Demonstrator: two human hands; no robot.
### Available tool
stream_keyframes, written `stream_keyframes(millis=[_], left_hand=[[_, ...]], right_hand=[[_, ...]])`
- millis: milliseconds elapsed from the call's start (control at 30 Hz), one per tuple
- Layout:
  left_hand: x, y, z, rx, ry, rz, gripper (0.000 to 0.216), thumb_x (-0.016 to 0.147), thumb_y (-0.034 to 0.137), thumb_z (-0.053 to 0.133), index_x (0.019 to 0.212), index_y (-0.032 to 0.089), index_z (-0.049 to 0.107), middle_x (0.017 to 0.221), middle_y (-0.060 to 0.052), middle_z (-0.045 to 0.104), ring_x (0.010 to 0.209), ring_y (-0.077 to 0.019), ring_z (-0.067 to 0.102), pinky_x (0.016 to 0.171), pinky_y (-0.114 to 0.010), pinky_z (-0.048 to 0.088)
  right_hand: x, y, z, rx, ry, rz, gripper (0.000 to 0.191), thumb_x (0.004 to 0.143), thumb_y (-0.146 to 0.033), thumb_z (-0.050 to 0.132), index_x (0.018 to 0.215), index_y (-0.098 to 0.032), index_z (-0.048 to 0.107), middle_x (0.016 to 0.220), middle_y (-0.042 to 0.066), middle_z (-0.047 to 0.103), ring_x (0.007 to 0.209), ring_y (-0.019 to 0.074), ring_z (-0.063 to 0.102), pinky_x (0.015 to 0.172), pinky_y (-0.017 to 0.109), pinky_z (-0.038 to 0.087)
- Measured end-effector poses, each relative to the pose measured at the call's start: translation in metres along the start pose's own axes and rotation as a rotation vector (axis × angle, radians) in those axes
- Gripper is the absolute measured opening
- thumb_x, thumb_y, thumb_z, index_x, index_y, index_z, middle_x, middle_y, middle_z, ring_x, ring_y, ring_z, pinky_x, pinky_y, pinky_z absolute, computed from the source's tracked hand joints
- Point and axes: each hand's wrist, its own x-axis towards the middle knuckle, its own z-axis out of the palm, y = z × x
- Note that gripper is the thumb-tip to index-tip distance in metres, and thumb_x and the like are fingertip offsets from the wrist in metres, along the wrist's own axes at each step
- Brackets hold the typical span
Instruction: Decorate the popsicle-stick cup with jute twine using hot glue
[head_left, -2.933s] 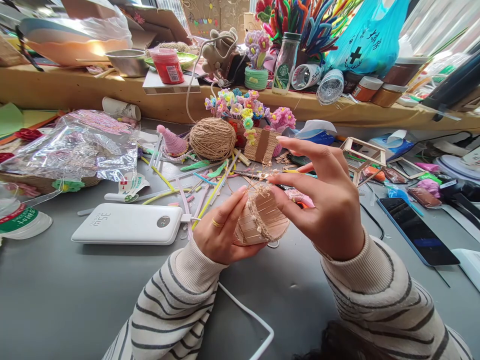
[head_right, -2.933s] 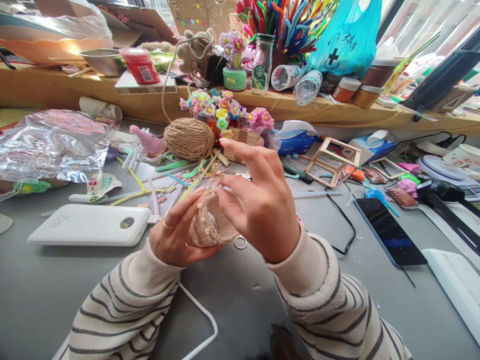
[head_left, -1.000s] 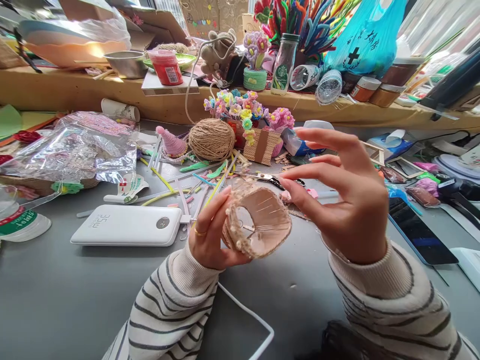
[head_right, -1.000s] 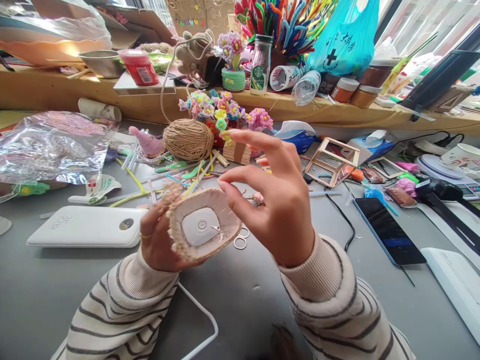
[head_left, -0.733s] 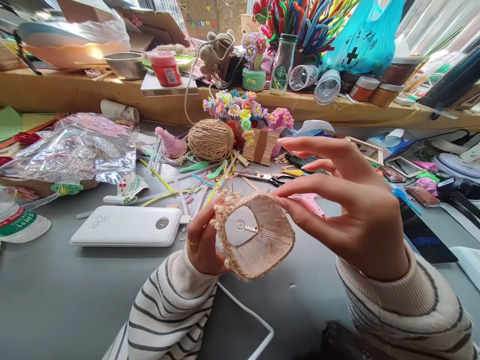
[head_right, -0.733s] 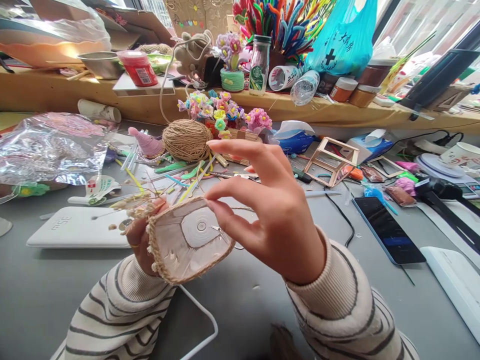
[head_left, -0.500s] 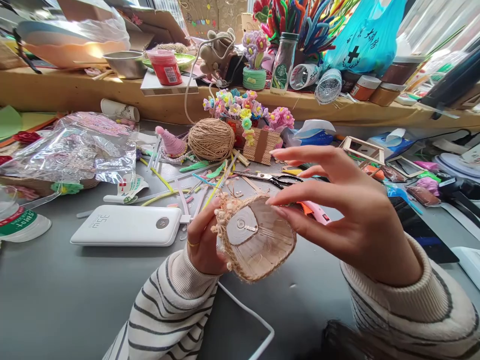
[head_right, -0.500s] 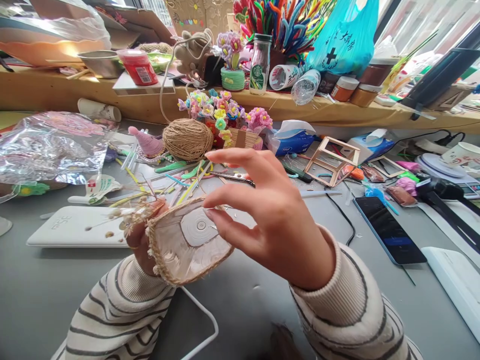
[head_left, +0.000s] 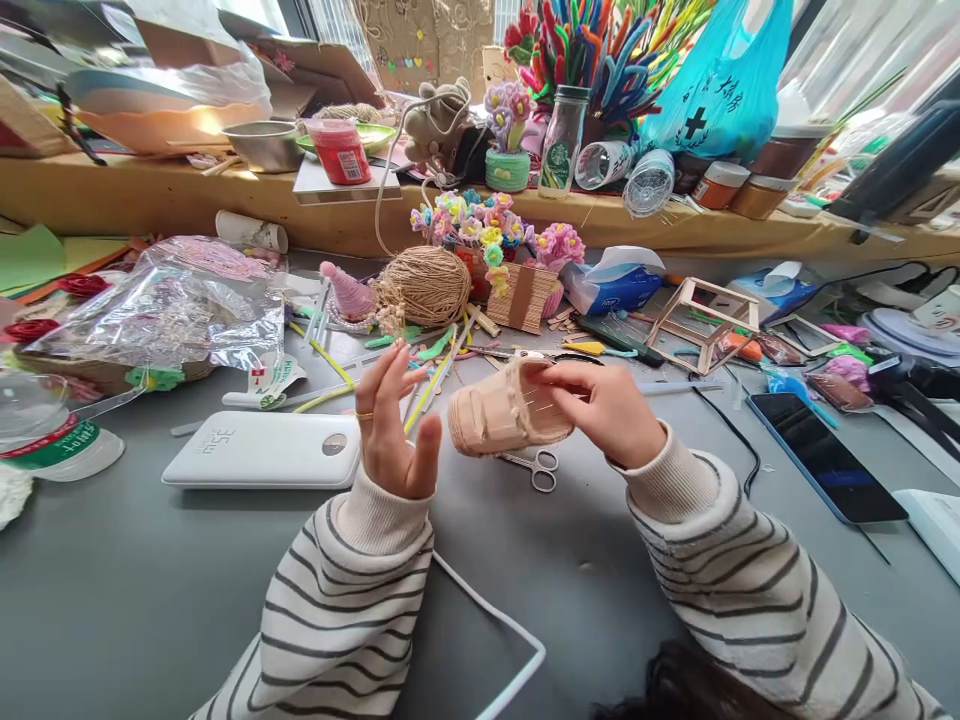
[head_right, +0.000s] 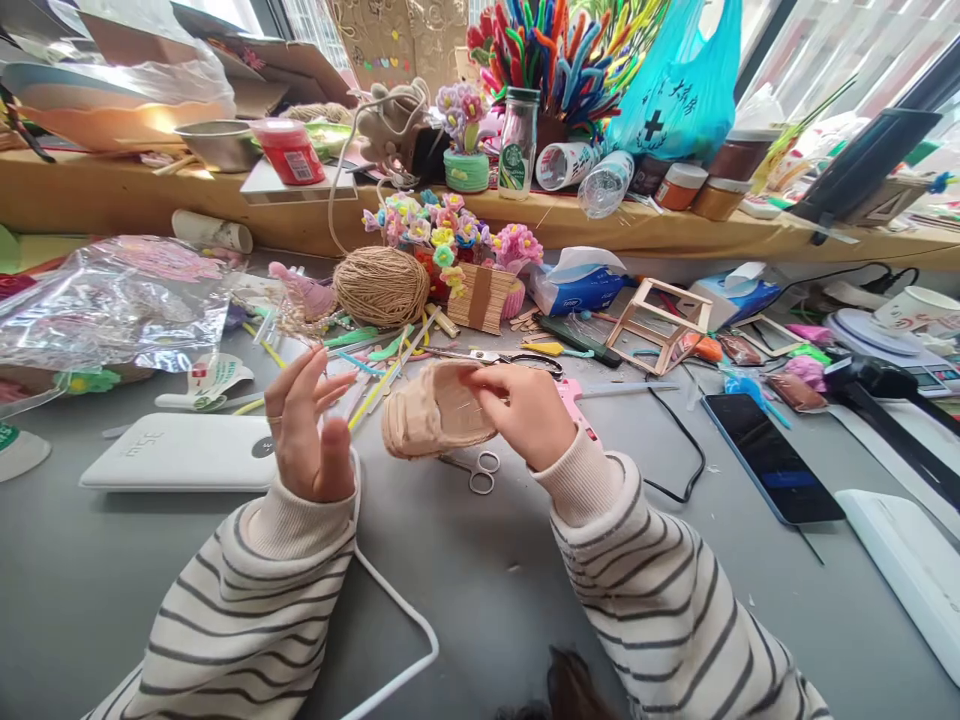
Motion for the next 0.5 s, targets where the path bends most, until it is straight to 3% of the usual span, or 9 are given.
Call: stream_keyframes(millis=[100,233,333,500], left_hand=[[-0.001,-0.011,0.004,0.137,0.011,-0.079,0.049,0.081,0.029,0.047,0.127,0.016,0.039,0.126,-0.015,0.044,0.086,-0.0191,0.06,0.069,-0.032,0.053],[0.004,-0.02,0.015,0.293,-0.112,-0.106,0.046,0.078,0.031,0.048,0.12,0.011,0.048,0.12,-0.015,0.052,0.103,-0.0247,0.055,0.083,-0.037,0.049],[0.009,-0.025,0.025,0.402,-0.23,-0.128,0.041,0.077,0.034,0.048,0.111,0.012,0.055,0.119,-0.014,0.056,0.104,-0.0261,0.055,0.089,-0.039,0.045],[0.01,-0.033,0.031,0.39,-0.219,-0.092,0.029,0.074,0.032,0.052,0.094,0.015,0.065,0.125,-0.015,0.052,0.101,-0.03,0.058,0.084,-0.042,0.048]], right_hand=[[-0.008,0.014,0.01,0.306,0.056,0.214,0.021,0.066,-0.021,0.054,0.08,-0.016,0.07,0.089,0.006,0.071,0.085,0.0205,0.064,0.081,0.035,0.048],[-0.02,0.015,0.024,0.955,0.018,0.536,0.025,0.05,-0.023,0.068,0.075,-0.021,0.067,0.083,0.003,0.07,0.085,0.0223,0.063,0.075,0.035,0.052],[-0.025,0.009,0.032,1.078,0.056,0.605,0.029,0.051,-0.027,0.068,0.08,-0.025,0.063,0.09,0.0,0.068,0.088,0.0193,0.063,0.074,0.033,0.054],[-0.027,0.009,0.04,1.167,0.062,0.614,0.027,0.051,-0.028,0.07,0.077,-0.026,0.062,0.087,-0.001,0.068,0.086,0.0191,0.063,0.078,0.034,0.054]])
